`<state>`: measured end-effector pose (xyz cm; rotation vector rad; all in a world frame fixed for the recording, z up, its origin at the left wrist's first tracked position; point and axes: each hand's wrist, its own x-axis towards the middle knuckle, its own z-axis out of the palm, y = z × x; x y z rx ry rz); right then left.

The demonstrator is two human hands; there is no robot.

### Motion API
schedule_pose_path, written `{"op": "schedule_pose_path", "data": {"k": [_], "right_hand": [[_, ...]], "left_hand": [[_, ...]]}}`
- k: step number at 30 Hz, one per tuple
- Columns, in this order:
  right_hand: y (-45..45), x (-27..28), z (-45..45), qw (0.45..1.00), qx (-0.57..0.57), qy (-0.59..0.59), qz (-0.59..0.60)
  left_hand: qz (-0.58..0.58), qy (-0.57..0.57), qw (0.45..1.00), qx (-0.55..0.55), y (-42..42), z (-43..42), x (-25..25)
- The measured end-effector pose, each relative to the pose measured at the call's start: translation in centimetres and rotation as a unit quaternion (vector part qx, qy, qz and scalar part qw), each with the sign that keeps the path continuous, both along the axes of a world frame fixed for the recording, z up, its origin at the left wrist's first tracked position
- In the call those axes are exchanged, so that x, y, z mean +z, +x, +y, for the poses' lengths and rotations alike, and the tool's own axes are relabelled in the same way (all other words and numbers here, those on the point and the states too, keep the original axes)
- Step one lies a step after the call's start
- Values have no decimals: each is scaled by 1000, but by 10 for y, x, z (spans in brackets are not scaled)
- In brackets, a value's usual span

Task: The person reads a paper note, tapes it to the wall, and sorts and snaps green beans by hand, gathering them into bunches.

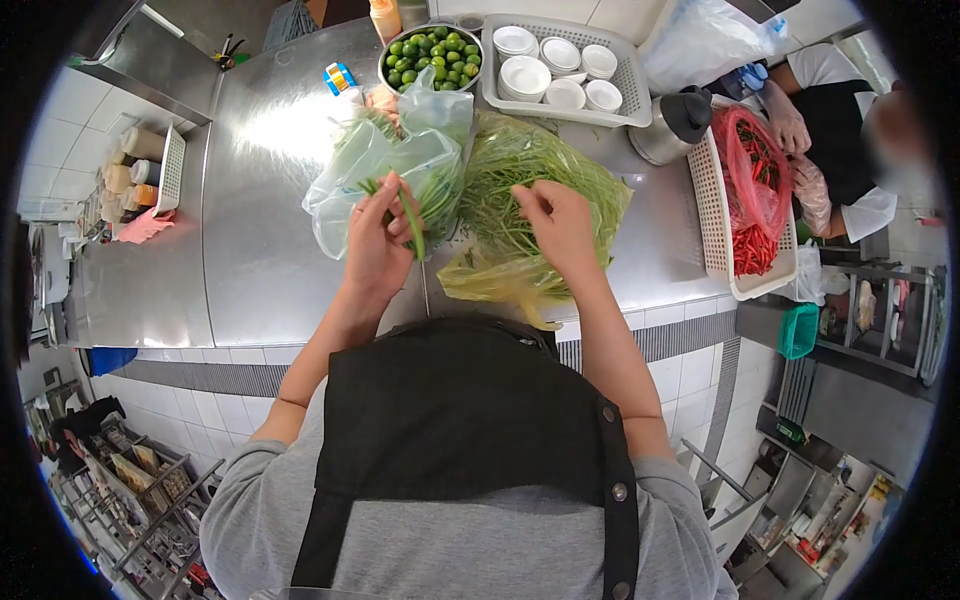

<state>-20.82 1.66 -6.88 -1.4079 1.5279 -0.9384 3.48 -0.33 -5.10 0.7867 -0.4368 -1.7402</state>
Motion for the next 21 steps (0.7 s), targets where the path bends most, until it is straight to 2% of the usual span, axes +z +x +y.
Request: {"op": "schedule_pose_path", "data": {"k": [2,3,5,6,9,12,16,18,19,21], "right_hand": [[-8,-17,-4,965,-33,66,253],[-6,-31,-2,965,-30,65,253],[3,-49,9,954,-5,-94,286],[7,-50,13,954,-4,-94,285],[22,-44,22,901,30,6,433],[25,-54,27,888,19,-43,458],[13,-58,26,901,51,0,431],[6,-42,22,956,52,74,277],[4,-34,20,956,52,75,277],[-2,-23,15,988,-31,56,139]], "left_hand": [[37,22,997,-71,-3,3,-7],[37,22,997,-69,-4,5,-11],[91,49,989,-108,-7,11,-20],[91,50,989,-106,-9,13,-25],[117,85,981,-128,-13,18,-28],[65,135,980,-130,-18,18,-24],[57,141,980,-128,-18,16,-38],[73,139,979,-129,-13,14,-46],[50,131,980,-142,-10,13,-48],[27,123,980,-157,-10,12,-44]]}}
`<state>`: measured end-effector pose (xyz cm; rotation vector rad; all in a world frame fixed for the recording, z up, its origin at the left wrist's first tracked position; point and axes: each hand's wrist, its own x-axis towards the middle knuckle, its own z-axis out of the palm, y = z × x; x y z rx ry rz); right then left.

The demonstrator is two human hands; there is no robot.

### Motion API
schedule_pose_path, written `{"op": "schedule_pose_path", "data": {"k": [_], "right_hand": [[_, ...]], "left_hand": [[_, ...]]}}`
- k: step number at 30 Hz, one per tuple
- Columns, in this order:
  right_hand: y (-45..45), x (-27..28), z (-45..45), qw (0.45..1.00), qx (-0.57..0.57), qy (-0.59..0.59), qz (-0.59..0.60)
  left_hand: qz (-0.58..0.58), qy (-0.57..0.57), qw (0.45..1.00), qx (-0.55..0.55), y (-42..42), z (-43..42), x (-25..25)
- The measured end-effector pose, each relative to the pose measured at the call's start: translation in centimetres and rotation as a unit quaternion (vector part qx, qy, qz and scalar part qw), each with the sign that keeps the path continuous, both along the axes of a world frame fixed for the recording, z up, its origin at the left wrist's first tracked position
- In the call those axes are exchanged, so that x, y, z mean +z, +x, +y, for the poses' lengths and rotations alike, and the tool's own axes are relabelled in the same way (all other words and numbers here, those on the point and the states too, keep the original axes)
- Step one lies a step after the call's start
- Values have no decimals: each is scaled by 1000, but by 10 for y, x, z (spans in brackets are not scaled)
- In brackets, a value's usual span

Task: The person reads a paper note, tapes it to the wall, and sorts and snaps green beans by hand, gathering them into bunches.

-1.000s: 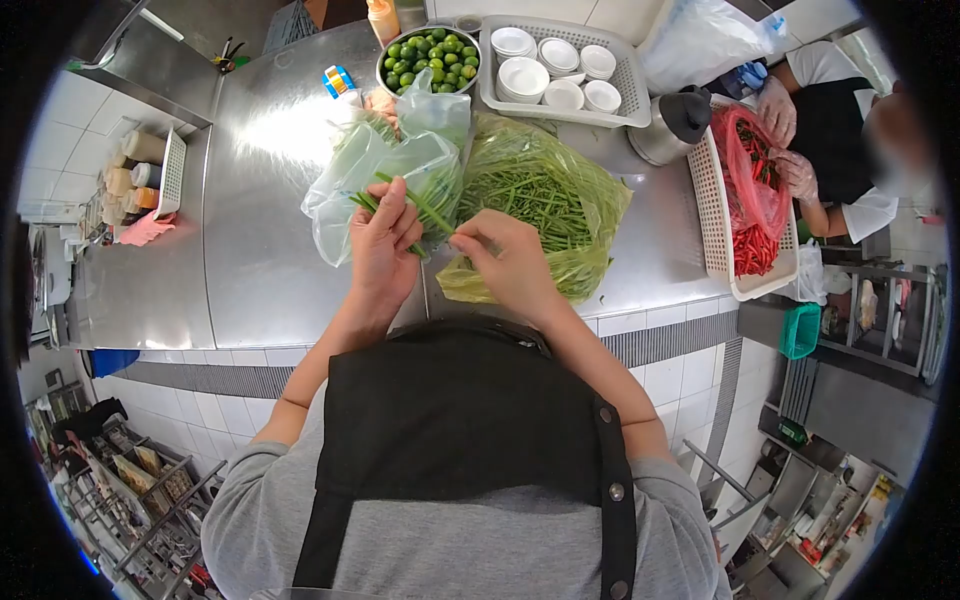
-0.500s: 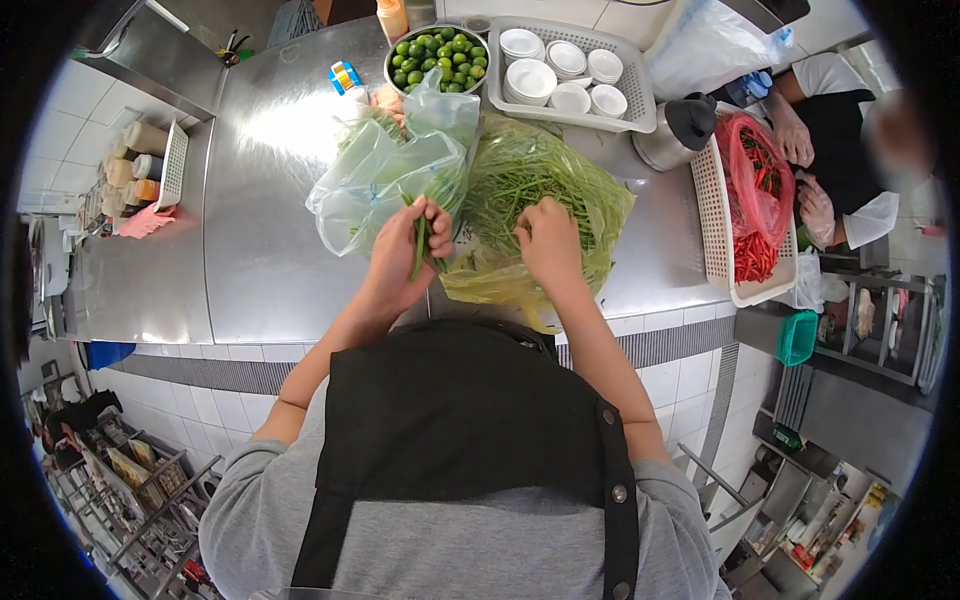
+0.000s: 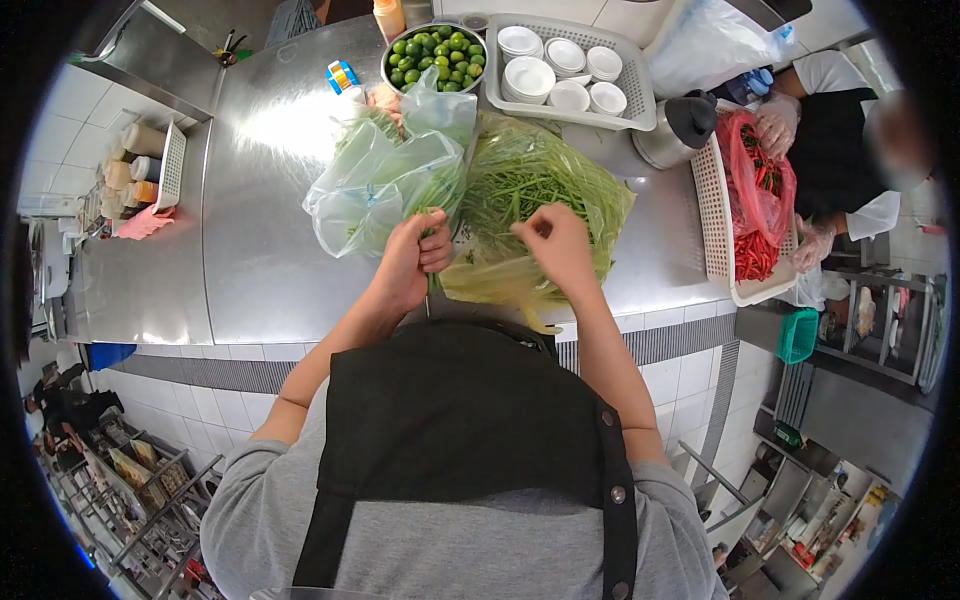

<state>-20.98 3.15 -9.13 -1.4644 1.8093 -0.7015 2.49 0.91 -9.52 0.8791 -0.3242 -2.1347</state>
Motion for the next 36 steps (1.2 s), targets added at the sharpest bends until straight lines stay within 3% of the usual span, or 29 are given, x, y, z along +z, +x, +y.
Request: {"op": "schedule_pose_path", "data": {"k": [1,3,8,10,14,17,19,20,22,26,30,32,36], "right_hand": [[-4,0,-2,1000,-1,1,0],[-13,0,-5,990,-74,-121,18],[-27,-3,2,991,16,-18,132],[-17,4,6,971,78,158,162],[-5,-5,18,958,68,71,271],[-6,4,12,968,80,87,222],[-9,15,11,988,112,43,93],[-8,23,10,989,111,43,93],[-3,39,8,992,93,74,-46],[12,56,9,987,112,54,-98],[21,53,11,970,162,50,-174],[24,52,12,961,178,36,-210],[27,51,15,955,162,31,-246]], "left_hand": [[-28,-9,999,-12,0,1,4],[-57,-19,998,-24,-2,1,12],[-38,11,998,-40,-5,4,9],[-12,18,999,-42,-4,6,0],[3,37,999,-23,-7,7,1],[-38,25,999,-14,-11,5,5],[-61,-1,997,-40,-6,4,8],[-82,-26,994,-67,-5,4,9],[-121,-28,988,-91,-7,5,13],[-216,-59,970,-95,-18,9,25],[-169,-72,981,-63,-10,6,18],[-70,-109,991,-24,-2,2,21],[-84,-109,990,36,3,-2,39]]}}
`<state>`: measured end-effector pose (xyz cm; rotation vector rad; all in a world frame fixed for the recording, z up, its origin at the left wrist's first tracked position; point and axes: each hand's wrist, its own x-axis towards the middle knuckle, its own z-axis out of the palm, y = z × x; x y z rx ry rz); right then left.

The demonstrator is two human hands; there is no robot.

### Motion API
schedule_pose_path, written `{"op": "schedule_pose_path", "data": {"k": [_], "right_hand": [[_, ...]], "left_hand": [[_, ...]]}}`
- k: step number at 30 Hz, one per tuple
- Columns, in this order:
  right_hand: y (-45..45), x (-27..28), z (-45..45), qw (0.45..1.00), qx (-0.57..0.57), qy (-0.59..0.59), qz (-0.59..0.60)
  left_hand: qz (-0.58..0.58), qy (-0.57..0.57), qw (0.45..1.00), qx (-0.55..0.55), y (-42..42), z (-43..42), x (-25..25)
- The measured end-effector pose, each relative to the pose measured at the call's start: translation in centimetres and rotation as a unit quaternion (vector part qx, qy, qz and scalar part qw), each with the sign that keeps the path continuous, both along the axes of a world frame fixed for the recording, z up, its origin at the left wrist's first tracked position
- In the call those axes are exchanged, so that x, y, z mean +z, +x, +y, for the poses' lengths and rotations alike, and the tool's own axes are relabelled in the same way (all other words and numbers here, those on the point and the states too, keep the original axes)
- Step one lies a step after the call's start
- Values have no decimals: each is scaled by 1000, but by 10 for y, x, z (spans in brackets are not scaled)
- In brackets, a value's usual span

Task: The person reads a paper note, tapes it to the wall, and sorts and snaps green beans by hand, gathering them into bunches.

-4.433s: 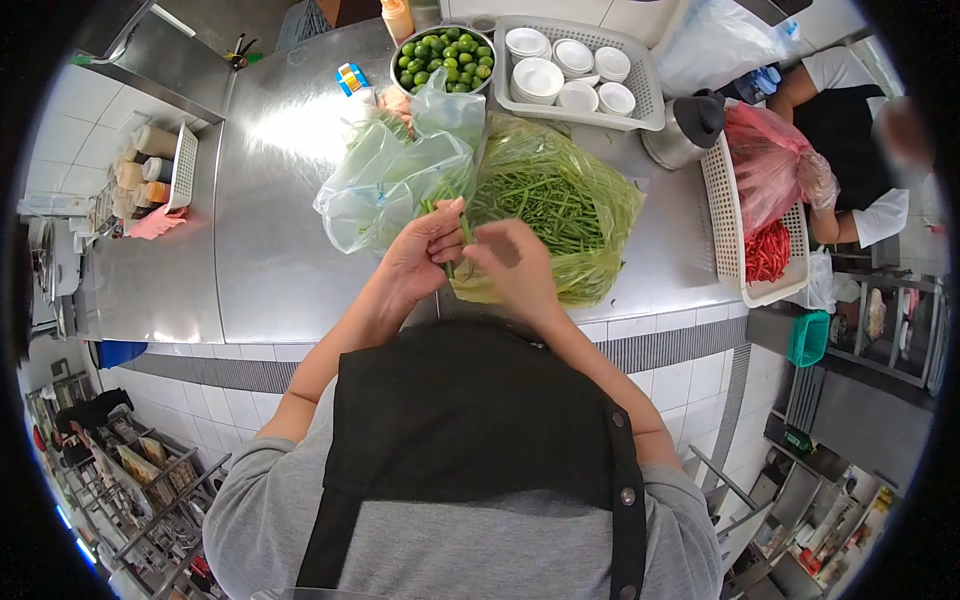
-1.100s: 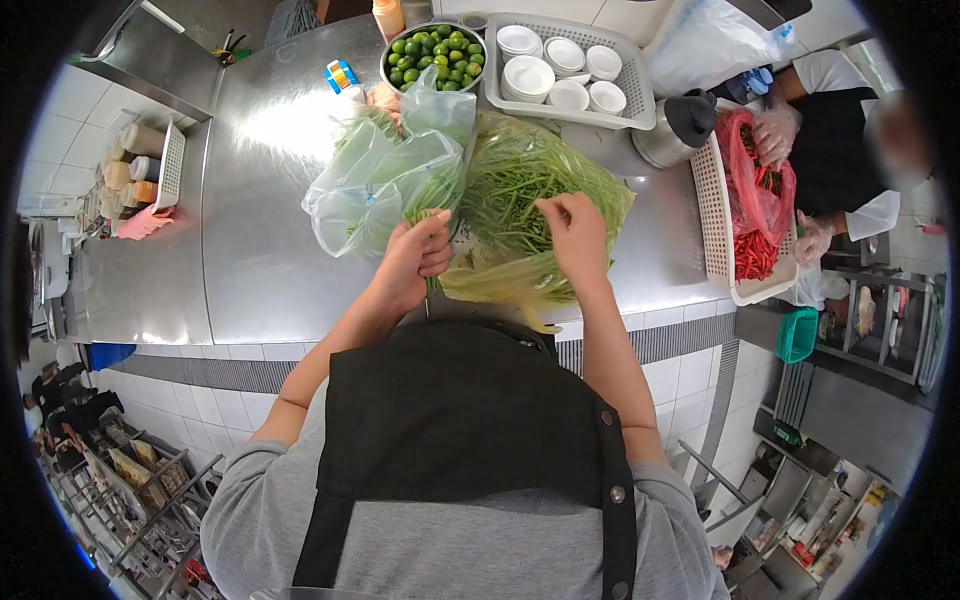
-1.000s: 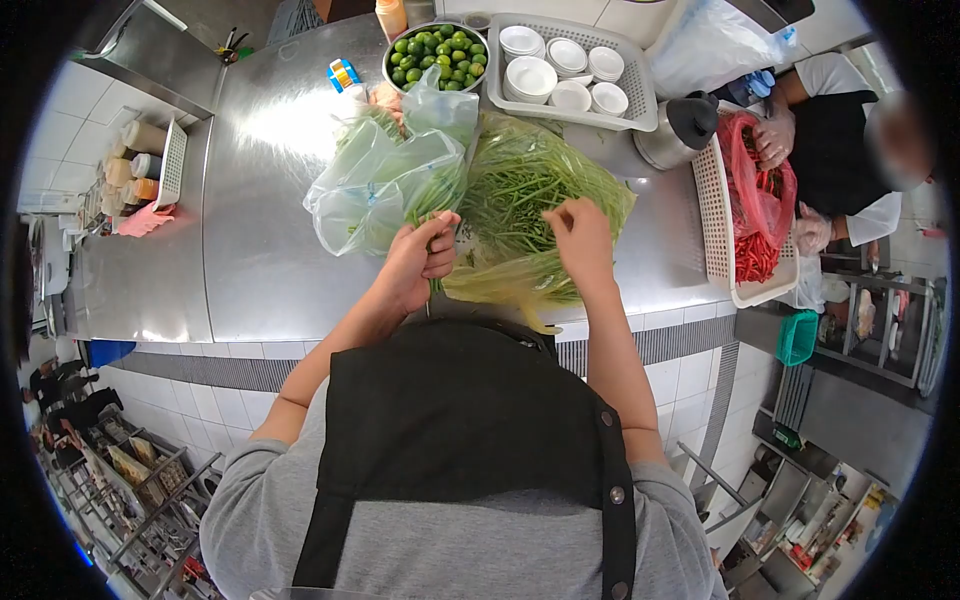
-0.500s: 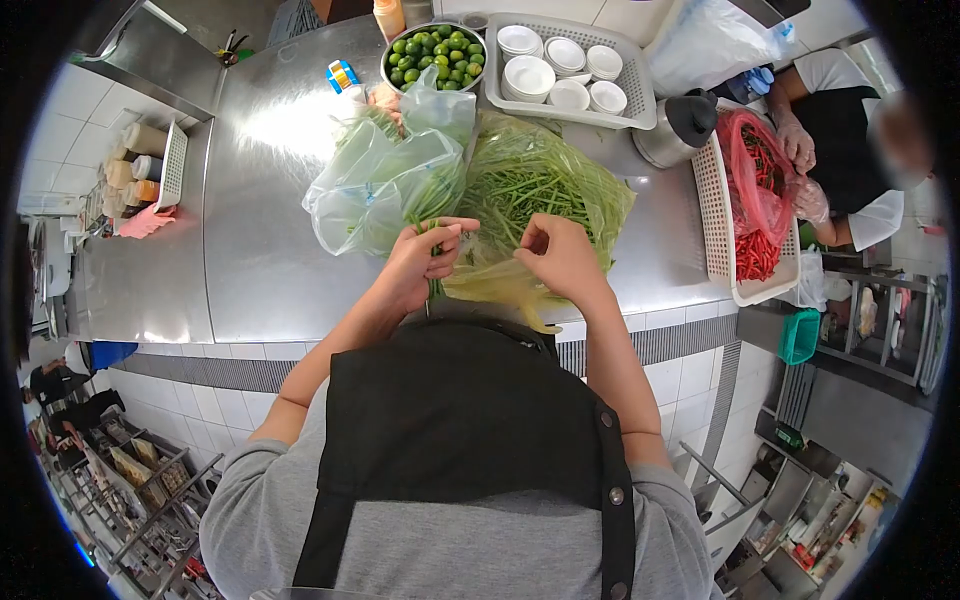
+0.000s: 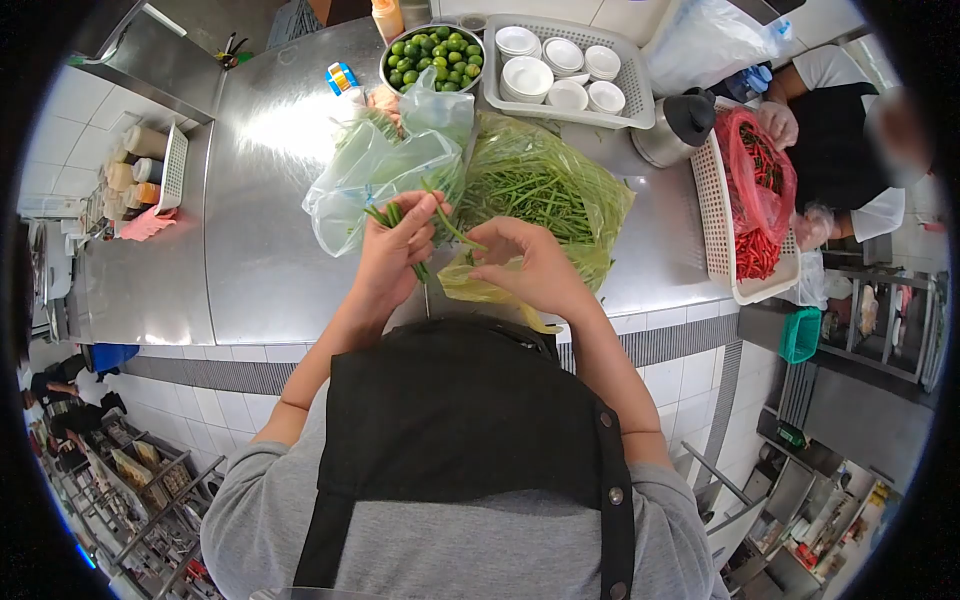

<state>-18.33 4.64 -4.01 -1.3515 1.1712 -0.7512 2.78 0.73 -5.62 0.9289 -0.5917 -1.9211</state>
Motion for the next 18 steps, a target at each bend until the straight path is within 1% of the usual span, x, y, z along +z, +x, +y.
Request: {"op": "schedule_pose_path", "data": {"k": [2,5,8,11,13,14,16,17,18], "right_hand": [[2,3,0,1000,-5,4,8],[5,8,0,1000,-5,16,7],[4,6,0,1000,-9,2,3],[1,1,0,999,-32,8,-27],[0,1,0,994,-51,25,-89],[0,2,-1,994,-51,25,-89],[3,5,-1,998,-36,-45,-24],[4,5,-1,998,-36,-45,-24],[6,3,-2,997,-33,-62,23]], "left_hand": [[12,-27,999,27,1,-2,5],[14,-33,999,39,1,-4,9],[19,-33,999,39,1,-4,9],[21,-36,998,50,0,-3,7],[20,-34,998,49,0,-2,8],[18,-33,998,48,-1,-2,9],[18,-38,998,51,-1,-1,8],[19,-42,998,53,-2,0,7],[19,-43,998,52,-3,1,7]]}}
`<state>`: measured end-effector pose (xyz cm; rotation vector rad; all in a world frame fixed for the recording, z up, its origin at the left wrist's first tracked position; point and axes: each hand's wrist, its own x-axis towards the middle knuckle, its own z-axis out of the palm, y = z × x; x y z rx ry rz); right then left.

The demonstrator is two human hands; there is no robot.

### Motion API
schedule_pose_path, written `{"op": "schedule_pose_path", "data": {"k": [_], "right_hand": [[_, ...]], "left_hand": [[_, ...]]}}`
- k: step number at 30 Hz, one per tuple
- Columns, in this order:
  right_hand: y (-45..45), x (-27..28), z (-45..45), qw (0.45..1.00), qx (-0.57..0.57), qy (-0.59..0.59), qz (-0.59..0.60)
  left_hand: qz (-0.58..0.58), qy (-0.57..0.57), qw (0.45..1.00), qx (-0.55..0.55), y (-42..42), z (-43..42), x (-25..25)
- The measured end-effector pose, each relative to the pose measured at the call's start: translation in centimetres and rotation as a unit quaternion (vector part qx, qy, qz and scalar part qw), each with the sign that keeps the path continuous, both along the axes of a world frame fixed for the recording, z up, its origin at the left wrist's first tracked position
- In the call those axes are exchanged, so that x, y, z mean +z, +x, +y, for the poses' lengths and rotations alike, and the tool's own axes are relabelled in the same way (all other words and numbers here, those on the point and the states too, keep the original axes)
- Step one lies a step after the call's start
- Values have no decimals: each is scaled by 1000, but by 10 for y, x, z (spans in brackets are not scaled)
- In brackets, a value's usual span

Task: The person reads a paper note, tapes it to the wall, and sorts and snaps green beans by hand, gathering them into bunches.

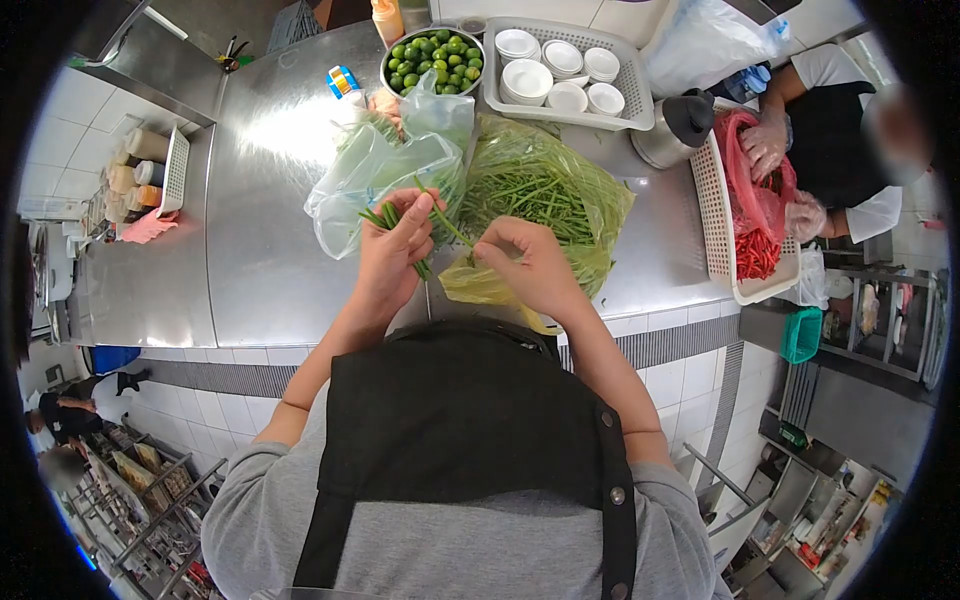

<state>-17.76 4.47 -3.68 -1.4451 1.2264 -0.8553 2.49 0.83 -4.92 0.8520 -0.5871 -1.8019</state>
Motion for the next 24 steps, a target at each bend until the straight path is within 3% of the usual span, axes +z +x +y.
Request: {"op": "schedule_pose_path", "data": {"k": [9,11,14,17,19,24], "right_hand": [[6,-53,-8,983,-58,-22,174],[0,-63,-7,974,-71,-33,212],[-7,-57,-9,946,-64,36,315],[-7,-35,-17,955,-61,102,272],[-1,-24,-18,992,-115,-4,51],[21,4,-27,982,-129,-115,-75]], "left_hand": [[-35,-18,999,17,-10,11,-12],[-79,-76,993,43,-8,5,-9],[-103,-74,991,29,-1,0,1],[-126,-66,990,16,-1,1,1],[-130,-64,989,11,-4,5,-3],[-151,-81,985,-12,-11,9,-4]]}}
